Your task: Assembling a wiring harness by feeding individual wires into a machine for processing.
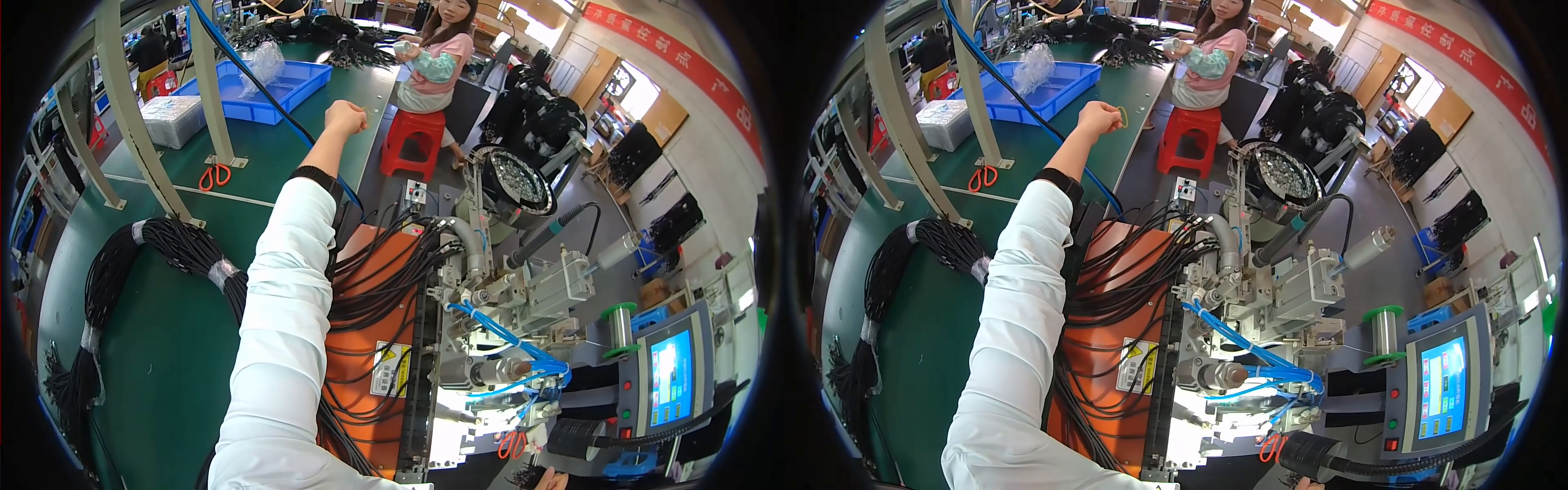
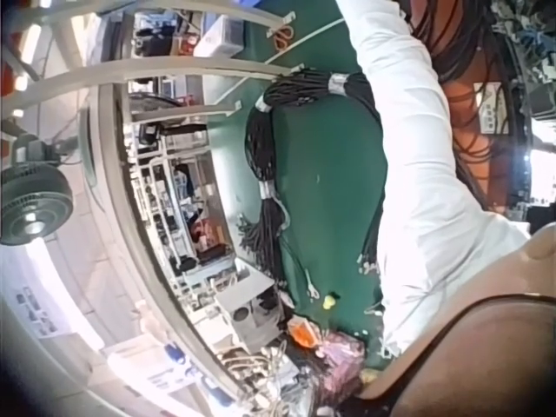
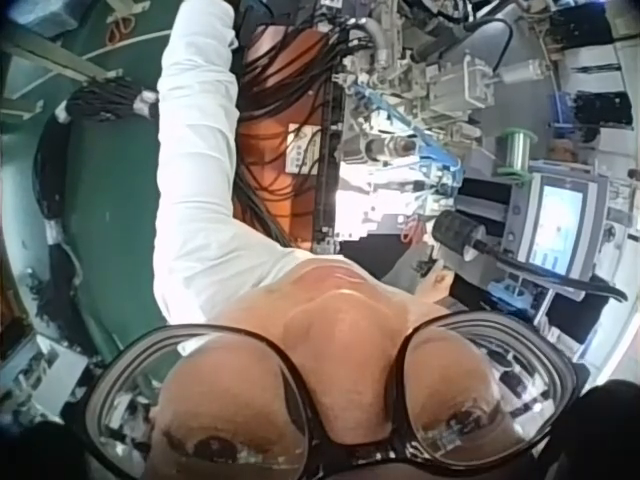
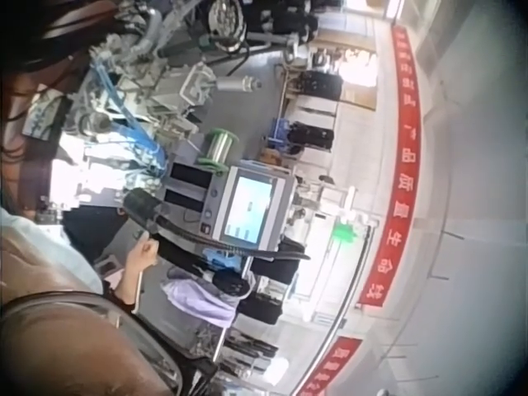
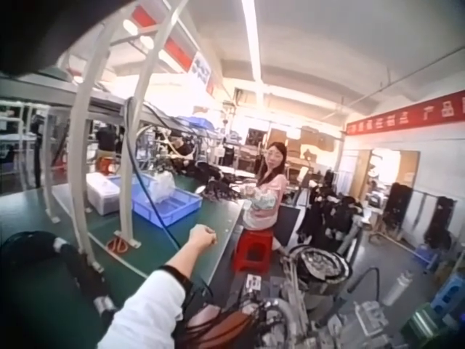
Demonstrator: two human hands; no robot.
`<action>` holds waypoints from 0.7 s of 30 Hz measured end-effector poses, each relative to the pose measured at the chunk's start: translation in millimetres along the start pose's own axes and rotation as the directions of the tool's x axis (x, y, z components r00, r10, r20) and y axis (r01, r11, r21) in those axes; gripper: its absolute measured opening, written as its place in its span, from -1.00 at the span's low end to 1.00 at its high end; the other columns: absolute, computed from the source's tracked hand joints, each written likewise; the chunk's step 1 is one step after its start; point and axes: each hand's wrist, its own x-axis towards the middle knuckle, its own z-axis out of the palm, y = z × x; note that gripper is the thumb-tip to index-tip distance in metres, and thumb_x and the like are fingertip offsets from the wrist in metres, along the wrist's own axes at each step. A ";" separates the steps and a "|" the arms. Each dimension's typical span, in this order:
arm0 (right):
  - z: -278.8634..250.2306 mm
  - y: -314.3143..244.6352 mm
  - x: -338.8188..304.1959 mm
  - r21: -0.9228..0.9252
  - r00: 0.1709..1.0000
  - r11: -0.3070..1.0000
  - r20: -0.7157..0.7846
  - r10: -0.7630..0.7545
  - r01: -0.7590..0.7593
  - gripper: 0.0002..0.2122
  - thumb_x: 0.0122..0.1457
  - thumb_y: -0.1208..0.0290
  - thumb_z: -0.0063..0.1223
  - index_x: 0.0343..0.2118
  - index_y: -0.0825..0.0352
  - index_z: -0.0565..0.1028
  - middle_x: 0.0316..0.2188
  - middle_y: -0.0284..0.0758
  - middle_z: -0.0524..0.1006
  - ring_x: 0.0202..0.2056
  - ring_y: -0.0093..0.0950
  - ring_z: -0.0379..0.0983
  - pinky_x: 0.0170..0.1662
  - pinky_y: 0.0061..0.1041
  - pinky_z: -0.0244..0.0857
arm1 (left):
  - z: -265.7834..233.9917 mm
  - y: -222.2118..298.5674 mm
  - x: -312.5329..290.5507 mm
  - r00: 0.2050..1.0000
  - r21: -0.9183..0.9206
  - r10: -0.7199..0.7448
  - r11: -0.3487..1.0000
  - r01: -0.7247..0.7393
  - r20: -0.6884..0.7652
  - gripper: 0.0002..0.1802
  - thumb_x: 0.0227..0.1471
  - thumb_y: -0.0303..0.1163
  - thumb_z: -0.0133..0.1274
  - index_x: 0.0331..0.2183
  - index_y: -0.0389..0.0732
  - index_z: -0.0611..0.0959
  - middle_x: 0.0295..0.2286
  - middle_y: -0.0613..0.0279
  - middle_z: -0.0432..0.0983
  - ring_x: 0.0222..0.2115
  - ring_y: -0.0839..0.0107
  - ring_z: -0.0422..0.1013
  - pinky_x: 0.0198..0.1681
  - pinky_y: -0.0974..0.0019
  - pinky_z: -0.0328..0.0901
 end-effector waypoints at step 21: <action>-32.1 8.2 -11.3 0.095 0.993 0.989 -0.047 -0.111 0.115 -0.63 0.10 0.38 0.11 -0.69 0.31 0.16 -0.75 -0.33 0.09 -0.67 -0.45 0.00 -0.57 -0.44 0.04 | -46.5 12.4 -37.1 0.983 0.481 0.011 0.873 0.080 -0.184 -0.59 -0.16 -0.28 0.10 -0.28 -0.40 0.60 -0.16 -0.14 0.46 -0.10 -0.02 0.39 -0.04 0.06 0.26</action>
